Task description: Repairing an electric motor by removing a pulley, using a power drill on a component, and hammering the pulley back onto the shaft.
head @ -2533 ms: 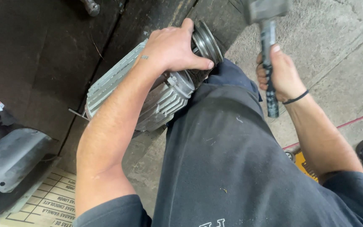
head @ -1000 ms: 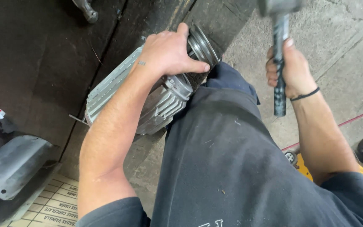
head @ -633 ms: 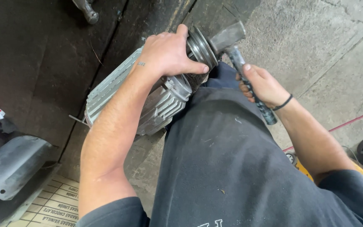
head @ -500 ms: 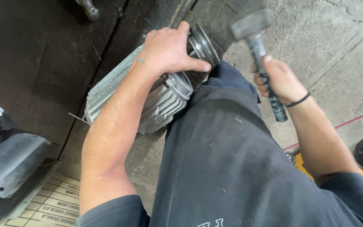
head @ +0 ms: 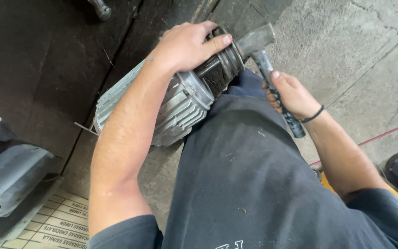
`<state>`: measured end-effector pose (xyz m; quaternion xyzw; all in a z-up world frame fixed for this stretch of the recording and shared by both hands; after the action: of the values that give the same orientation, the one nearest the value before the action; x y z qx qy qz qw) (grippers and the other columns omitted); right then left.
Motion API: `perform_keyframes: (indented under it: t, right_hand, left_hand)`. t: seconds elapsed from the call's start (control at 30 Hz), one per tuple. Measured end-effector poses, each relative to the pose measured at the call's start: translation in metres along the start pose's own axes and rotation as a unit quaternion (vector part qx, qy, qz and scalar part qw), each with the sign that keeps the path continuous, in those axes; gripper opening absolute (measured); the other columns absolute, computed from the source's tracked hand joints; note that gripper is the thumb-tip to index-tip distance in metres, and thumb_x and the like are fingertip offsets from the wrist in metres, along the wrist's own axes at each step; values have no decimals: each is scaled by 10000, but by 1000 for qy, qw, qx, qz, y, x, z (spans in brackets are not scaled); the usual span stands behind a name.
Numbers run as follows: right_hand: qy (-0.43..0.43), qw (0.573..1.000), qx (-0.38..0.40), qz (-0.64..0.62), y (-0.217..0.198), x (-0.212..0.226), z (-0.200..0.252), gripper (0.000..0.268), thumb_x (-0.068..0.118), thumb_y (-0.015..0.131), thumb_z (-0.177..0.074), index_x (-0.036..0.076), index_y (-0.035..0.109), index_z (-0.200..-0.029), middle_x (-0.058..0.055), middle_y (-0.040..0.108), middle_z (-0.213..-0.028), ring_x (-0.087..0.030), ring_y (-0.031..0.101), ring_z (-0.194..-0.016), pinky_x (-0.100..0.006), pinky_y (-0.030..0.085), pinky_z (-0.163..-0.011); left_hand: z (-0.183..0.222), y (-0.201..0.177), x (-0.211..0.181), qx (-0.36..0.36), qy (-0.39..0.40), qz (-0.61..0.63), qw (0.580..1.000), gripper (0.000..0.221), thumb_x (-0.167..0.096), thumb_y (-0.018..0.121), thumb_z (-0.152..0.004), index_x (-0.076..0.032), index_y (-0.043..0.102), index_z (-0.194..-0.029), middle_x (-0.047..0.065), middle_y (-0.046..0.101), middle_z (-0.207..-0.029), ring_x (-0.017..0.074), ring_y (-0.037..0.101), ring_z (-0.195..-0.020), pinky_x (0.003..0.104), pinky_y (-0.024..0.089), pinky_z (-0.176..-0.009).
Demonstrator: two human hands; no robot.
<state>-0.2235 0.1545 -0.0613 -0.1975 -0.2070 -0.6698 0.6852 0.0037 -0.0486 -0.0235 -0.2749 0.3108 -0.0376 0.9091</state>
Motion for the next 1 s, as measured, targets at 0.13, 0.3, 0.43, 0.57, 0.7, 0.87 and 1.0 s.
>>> perform_keyframes:
  t: [0.13,0.3,0.43,0.57,0.7,0.87,1.0]
  right_hand:
    - [14,999,-16,-27,-17,17,10,529,544,285,-1125,87,535,-1033,26,460,-688,-90,414,-495,-228,392,-408]
    - [11,987,-116,-110,-22,38,7,531,632,269,-1052,164,503,-960,50,363,-652,-71,342,-521,-214,327,-441]
    - [38,998,-39,-12,1,22,5,518,551,322,-1117,84,501,-982,6,435,-663,-101,384,-488,-243,362,-391]
    - [-9,999,36,-14,-3,0,0,499,511,324,-1099,46,497,-1046,-52,418,-657,-135,377,-464,-257,327,-390]
    - [16,997,16,-68,-28,-11,-8,545,520,287,-1133,45,535,-1035,-21,416,-650,-131,396,-497,-260,354,-387]
    - [43,987,-94,-124,-24,9,-3,551,674,313,-1020,157,497,-970,33,349,-655,-78,321,-508,-228,302,-402]
    - [-5,997,31,77,-4,2,9,463,459,293,-1134,59,507,-1038,1,475,-688,-115,446,-485,-247,435,-400]
  left_hand:
    - [1,-1,-3,-7,21,-12,1000,782,-732,358,-970,-128,556,-1426,260,659,-1253,516,578,-1174,617,440,-911]
    - [3,-5,-1,-33,38,-15,999,741,-739,280,-995,-110,635,-1163,215,707,-975,496,634,-998,598,444,-802]
    - [2,-5,1,-69,38,-11,997,667,-730,300,-1044,-134,523,-842,96,604,-710,395,626,-787,518,430,-706]
    - [2,-6,2,-124,64,-9,990,668,-738,333,-1021,-142,618,-921,98,652,-650,439,654,-761,538,440,-698]
    - [4,-7,-1,-162,92,-14,982,613,-717,392,-1022,-167,647,-933,83,662,-638,418,669,-743,532,445,-687]
    - [5,-14,7,-266,86,98,955,402,-584,492,-990,-219,653,-1039,-62,711,-870,213,692,-818,463,474,-665]
    - [-3,-14,1,-171,44,78,981,672,-721,326,-948,-188,721,-1046,79,788,-923,423,711,-921,559,487,-700]
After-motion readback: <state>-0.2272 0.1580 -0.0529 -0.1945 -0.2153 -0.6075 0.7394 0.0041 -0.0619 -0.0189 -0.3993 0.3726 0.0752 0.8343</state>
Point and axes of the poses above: each hand's wrist, its own z-axis away from the middle knuckle, its own y-axis out of the palm, x = y × z, the point moved 3 cm from there along -z, towards the middle knuckle
